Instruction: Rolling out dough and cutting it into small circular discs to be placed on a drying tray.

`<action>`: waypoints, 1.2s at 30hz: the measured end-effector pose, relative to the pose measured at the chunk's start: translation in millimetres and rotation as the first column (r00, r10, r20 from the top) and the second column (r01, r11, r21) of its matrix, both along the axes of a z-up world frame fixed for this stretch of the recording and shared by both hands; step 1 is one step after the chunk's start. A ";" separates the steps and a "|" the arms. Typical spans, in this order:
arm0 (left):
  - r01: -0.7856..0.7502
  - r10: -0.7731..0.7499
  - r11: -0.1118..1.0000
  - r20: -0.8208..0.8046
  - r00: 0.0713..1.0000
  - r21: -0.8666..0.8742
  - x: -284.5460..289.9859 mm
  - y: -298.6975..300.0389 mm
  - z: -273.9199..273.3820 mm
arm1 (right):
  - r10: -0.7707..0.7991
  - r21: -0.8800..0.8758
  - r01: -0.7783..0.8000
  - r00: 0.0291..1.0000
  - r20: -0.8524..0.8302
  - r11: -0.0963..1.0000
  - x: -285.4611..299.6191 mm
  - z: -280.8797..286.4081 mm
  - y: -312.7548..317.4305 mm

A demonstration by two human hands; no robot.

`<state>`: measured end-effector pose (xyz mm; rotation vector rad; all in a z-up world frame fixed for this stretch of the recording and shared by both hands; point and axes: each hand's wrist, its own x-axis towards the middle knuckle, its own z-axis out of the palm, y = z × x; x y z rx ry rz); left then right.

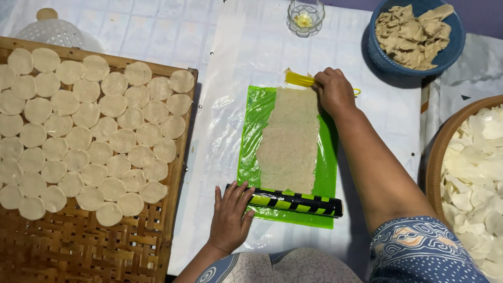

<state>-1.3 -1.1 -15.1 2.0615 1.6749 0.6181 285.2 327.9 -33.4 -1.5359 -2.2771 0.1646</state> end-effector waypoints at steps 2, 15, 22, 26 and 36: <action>0.001 -0.001 1.000 -0.008 1.000 -0.009 0.0 0.2 -0.3 | -0.031 -0.048 0.030 0.999 -0.011 0.998 9.4 3.3 0.8; 0.005 -0.004 0.999 0.019 1.000 -0.035 0.0 2.0 3.9 | -0.123 -0.133 0.115 0.991 -0.052 0.984 46.4 8.1 -10.6; -0.002 0.002 0.999 0.013 1.000 -0.033 0.6 1.7 4.0 | -0.129 -0.144 0.151 0.980 0.148 0.978 57.3 13.2 -3.5; 0.001 -0.001 1.000 0.018 1.000 -0.030 -0.7 1.9 4.4 | -0.283 -0.393 0.395 0.906 0.314 0.831 74.6 37.1 11.3; -0.001 0.001 0.999 0.005 1.000 -0.043 -0.1 1.5 0.1 | -0.230 -0.522 0.345 0.934 0.275 0.780 7.0 8.0 39.1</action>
